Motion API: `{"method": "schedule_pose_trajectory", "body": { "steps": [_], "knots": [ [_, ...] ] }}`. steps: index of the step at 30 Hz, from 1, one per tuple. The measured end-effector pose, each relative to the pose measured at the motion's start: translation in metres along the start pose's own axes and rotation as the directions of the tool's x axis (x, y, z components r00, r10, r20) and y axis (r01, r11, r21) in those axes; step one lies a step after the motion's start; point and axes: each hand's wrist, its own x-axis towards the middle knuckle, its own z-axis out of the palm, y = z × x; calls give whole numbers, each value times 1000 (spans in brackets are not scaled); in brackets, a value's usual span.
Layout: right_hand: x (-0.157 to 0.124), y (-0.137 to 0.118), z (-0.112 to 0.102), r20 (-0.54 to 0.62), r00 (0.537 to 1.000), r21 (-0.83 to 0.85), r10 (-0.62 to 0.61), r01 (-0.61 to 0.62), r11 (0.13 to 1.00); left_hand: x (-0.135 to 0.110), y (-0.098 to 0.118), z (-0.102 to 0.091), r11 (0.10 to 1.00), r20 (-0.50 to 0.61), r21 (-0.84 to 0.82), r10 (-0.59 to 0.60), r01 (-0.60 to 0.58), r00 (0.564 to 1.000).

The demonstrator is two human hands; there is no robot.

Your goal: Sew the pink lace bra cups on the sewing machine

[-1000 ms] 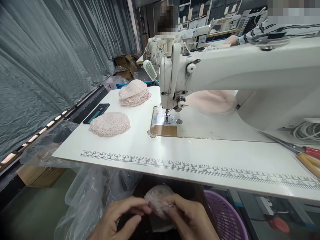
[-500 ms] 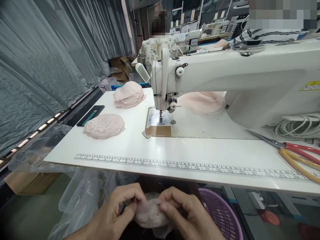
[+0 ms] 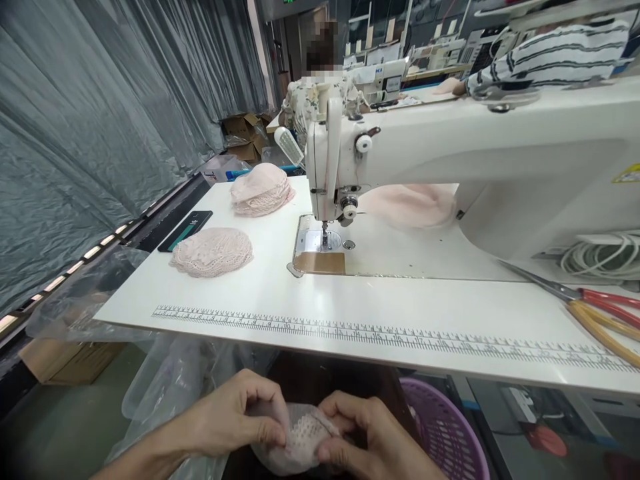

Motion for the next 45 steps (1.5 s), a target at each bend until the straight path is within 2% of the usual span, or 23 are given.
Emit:
{"method": "schedule_pose_trajectory", "body": {
  "steps": [5, 9, 16, 19, 21, 25, 29, 35, 41, 45],
  "knots": [
    [1, 7, 4, -4, 1000, -177, 26, -27, 984, 3, -9, -4, 996, 69, -62, -62, 66, 996],
    [2, 12, 3, 10, 1000, -166, -3, 5, 986, 5, -13, -4, 998, 90, 43, -47, 43, 995],
    [0, 9, 0, 48, 999, -172, 8, 0, 985, 8, -16, 0, 981, 49, 193, 1, -11, 999],
    [0, 9, 0, -2, 1000, -211, 24, -24, 977, 9, -12, 1, 973, 58, 226, 37, -49, 998],
    [1, 7, 2, -29, 999, -187, 27, -32, 982, 10, -10, 1, 968, 46, 244, 56, -66, 997],
    [4, 2, 4, 11, 1000, -102, 17, -16, 995, 10, -10, 0, 965, 35, 257, 53, -60, 998],
    [9, -1, 4, 10, 1000, -96, 2, -1, 995, 11, -11, -3, 964, 57, 253, 74, -86, 996],
    [9, 1, -3, 7, 1000, -7, -20, 20, 1000, 7, -5, -8, 955, 111, 288, 43, -73, 993],
    [11, 1, -4, 68, 997, -4, -30, 30, 1000, 8, 3, -8, 964, 119, 238, 91, -117, 989],
    [11, 7, -8, 24, 999, 27, -25, 24, 999, 8, -1, -11, 986, 101, 168, -1, -16, 995]
  ]
}}
